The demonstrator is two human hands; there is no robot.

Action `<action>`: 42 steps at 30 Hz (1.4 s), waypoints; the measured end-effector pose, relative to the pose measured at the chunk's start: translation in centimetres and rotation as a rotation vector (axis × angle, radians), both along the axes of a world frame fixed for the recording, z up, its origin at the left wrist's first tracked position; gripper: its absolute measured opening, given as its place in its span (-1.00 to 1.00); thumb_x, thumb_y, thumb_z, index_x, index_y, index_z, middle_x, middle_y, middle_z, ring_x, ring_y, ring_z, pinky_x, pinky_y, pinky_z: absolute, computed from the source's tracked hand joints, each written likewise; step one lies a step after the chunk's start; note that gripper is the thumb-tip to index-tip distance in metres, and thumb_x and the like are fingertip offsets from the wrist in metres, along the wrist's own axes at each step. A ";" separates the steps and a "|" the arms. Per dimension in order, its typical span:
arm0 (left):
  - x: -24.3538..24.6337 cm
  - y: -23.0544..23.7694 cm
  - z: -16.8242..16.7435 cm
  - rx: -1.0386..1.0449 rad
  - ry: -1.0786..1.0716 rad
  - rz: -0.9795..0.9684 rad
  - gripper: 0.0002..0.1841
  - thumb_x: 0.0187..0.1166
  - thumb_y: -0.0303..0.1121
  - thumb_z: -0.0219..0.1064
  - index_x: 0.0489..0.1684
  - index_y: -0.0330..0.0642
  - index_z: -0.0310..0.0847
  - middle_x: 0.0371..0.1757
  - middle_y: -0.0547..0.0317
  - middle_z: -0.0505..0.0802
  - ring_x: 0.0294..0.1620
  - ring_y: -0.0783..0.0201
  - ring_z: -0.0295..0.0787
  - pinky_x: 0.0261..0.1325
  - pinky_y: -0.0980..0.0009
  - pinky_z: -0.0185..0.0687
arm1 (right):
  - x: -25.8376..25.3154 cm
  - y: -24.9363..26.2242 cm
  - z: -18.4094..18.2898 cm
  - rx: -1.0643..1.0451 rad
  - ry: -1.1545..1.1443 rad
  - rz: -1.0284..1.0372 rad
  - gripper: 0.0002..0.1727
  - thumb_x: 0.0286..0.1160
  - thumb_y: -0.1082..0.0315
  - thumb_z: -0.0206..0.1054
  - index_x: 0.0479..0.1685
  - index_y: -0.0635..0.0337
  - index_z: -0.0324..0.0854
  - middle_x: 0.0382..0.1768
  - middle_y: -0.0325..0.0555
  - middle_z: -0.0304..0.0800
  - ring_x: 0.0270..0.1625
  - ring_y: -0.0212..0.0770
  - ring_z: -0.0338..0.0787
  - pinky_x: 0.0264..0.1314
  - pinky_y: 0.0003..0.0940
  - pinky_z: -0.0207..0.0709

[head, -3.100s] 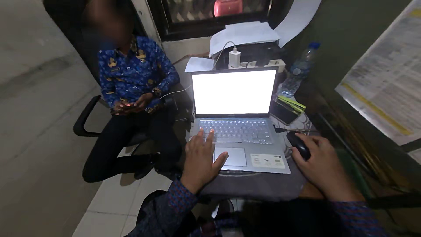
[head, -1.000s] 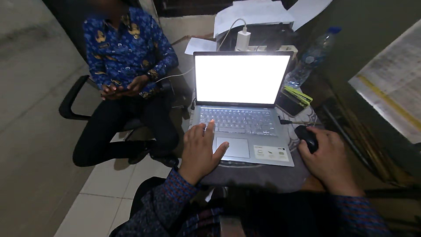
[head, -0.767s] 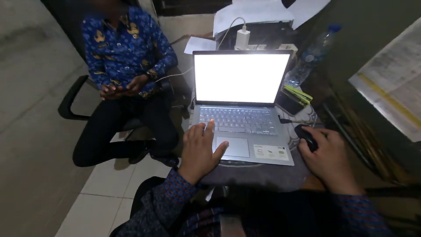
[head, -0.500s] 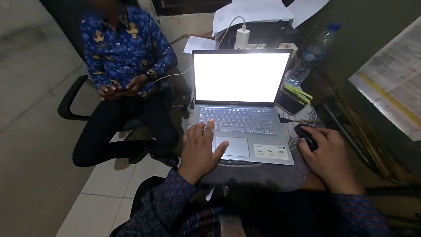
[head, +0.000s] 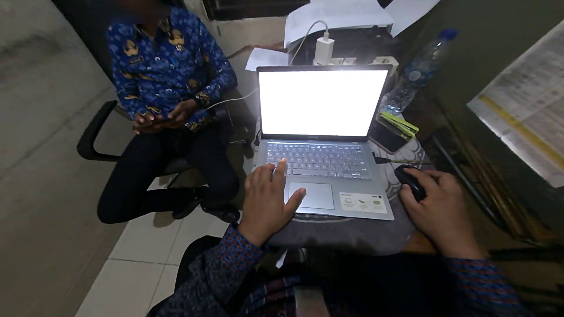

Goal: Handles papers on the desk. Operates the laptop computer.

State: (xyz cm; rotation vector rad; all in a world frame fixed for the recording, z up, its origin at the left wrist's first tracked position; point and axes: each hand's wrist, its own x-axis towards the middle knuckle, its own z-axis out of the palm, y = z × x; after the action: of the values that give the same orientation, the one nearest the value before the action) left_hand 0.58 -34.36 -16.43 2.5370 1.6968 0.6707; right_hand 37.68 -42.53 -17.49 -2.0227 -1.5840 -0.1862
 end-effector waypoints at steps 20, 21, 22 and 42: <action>0.0 0.0 0.0 -0.003 -0.001 0.004 -0.06 0.52 0.54 -0.11 0.74 0.06 0.38 0.48 -0.03 0.68 0.54 -0.06 0.53 0.59 -0.20 0.32 | 0.0 0.0 0.0 0.013 -0.002 -0.022 -0.46 0.49 -0.05 0.15 0.37 -0.06 0.71 0.36 0.28 0.60 0.36 0.35 0.61 0.30 0.35 0.49; 0.0 0.0 0.0 -0.002 -0.001 0.004 -0.06 0.51 0.54 -0.11 0.74 0.06 0.38 0.48 -0.02 0.68 0.54 -0.06 0.54 0.59 -0.20 0.32 | 0.0 0.0 0.0 0.012 -0.001 -0.023 -0.46 0.49 -0.05 0.15 0.36 -0.06 0.71 0.36 0.29 0.60 0.36 0.36 0.61 0.29 0.35 0.49; 0.0 0.0 0.0 -0.005 0.001 0.003 -0.06 0.52 0.55 -0.12 0.74 0.06 0.38 0.48 -0.02 0.68 0.54 -0.06 0.54 0.59 -0.20 0.32 | 0.0 0.0 -0.1 0.009 0.000 -0.026 -0.46 0.49 -0.05 0.15 0.36 -0.06 0.72 0.37 0.29 0.59 0.36 0.36 0.60 0.29 0.35 0.49; 0.0 0.0 0.0 -0.009 -0.002 0.006 -0.06 0.51 0.55 -0.13 0.73 0.07 0.39 0.48 -0.02 0.68 0.56 -0.05 0.52 0.61 -0.18 0.30 | -0.3 -0.2 0.3 0.010 -0.003 -0.001 -0.36 0.50 -0.10 0.16 0.52 0.03 0.59 0.34 0.33 0.59 0.34 0.36 0.63 0.29 0.34 0.52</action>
State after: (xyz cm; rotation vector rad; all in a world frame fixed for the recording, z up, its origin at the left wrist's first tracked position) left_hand 0.58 -34.33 -16.38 2.5256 1.7033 0.6636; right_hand 37.33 -42.73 -17.22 -2.0167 -1.5806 -0.1977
